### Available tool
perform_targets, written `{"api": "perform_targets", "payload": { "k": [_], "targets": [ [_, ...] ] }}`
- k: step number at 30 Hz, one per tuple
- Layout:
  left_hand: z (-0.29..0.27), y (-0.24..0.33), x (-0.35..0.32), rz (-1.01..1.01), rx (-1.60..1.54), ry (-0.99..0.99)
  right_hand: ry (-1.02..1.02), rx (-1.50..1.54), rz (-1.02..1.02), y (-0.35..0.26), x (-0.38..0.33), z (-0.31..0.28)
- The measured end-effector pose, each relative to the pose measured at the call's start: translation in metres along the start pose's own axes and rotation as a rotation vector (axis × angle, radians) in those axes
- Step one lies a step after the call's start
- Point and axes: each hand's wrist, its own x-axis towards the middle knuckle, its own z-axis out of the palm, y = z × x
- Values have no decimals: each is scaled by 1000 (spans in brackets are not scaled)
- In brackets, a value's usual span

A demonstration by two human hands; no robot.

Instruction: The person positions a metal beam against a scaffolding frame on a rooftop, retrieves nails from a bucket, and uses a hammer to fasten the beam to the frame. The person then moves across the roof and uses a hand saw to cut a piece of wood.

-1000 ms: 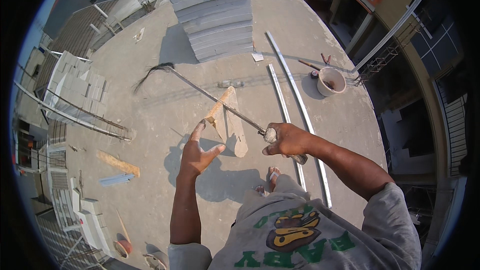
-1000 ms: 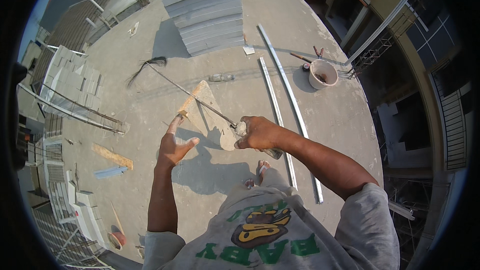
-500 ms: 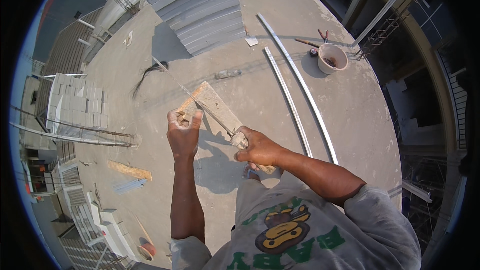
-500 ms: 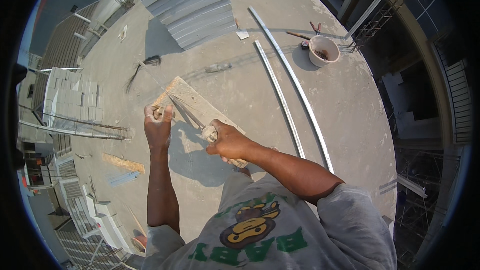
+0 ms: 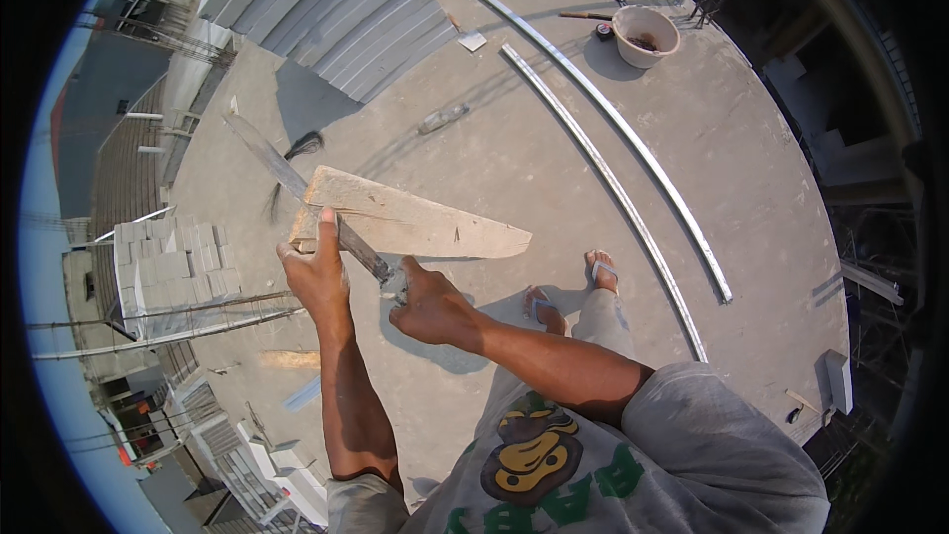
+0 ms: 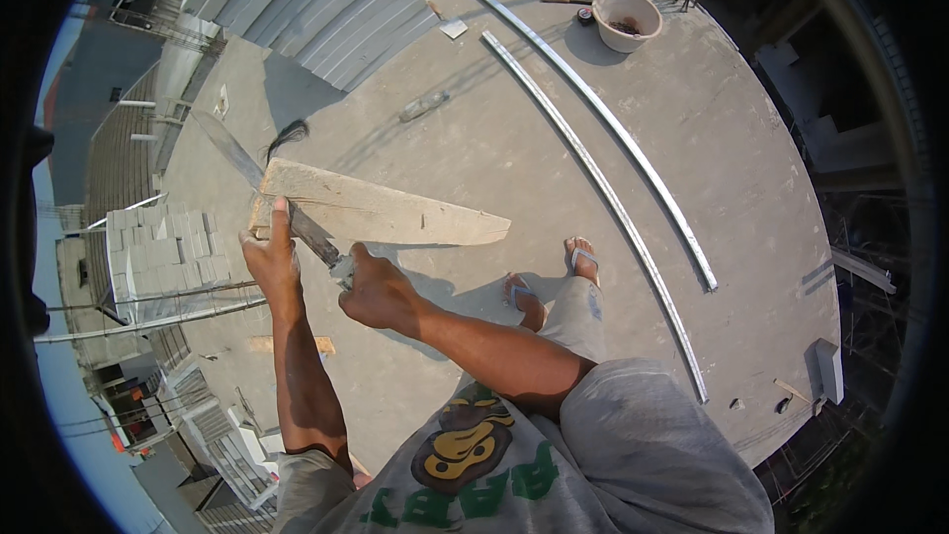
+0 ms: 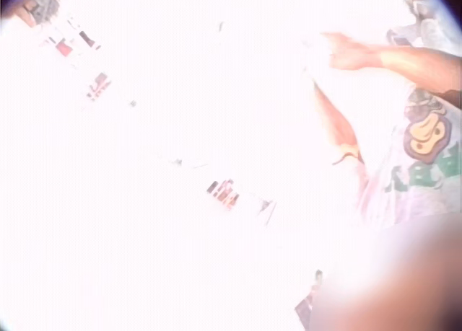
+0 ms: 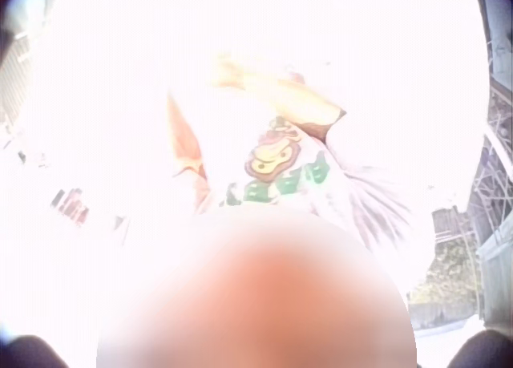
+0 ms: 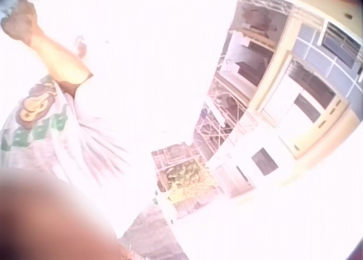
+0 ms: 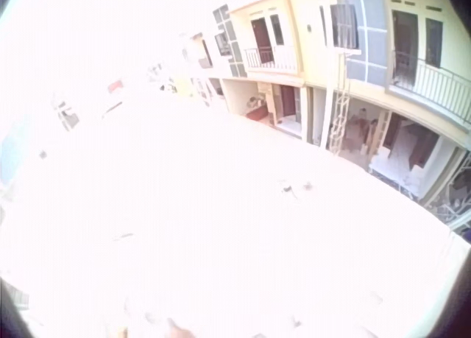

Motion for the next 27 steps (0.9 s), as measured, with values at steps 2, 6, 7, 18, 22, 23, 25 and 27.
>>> {"api": "perform_targets", "payload": {
  "k": [2,6,7,18,22,23,25,27],
  "targets": [
    [5,0,-12,7,-17,27,104,-45,-39,7,19,21],
    [23,-19,-59,193,159,11,219,11,-277,20,62,37],
    [24,-24,-65,294,248,-39,197,1,-299,24,67,34],
    [4,-42,12,35,-591,-75,22,-219,-43,15,5,-9],
    [19,-14,-4,216,-432,-159,85,-348,-90,17,-17,-57],
    [28,-2,-9,296,-379,-111,119,-409,-118,14,-22,-68],
    [48,26,-15,348,-273,-119,185,-367,-22,3,-33,-89],
    [69,54,-15,415,-207,-136,263,-332,47,-12,-44,-113]
  ]
}}
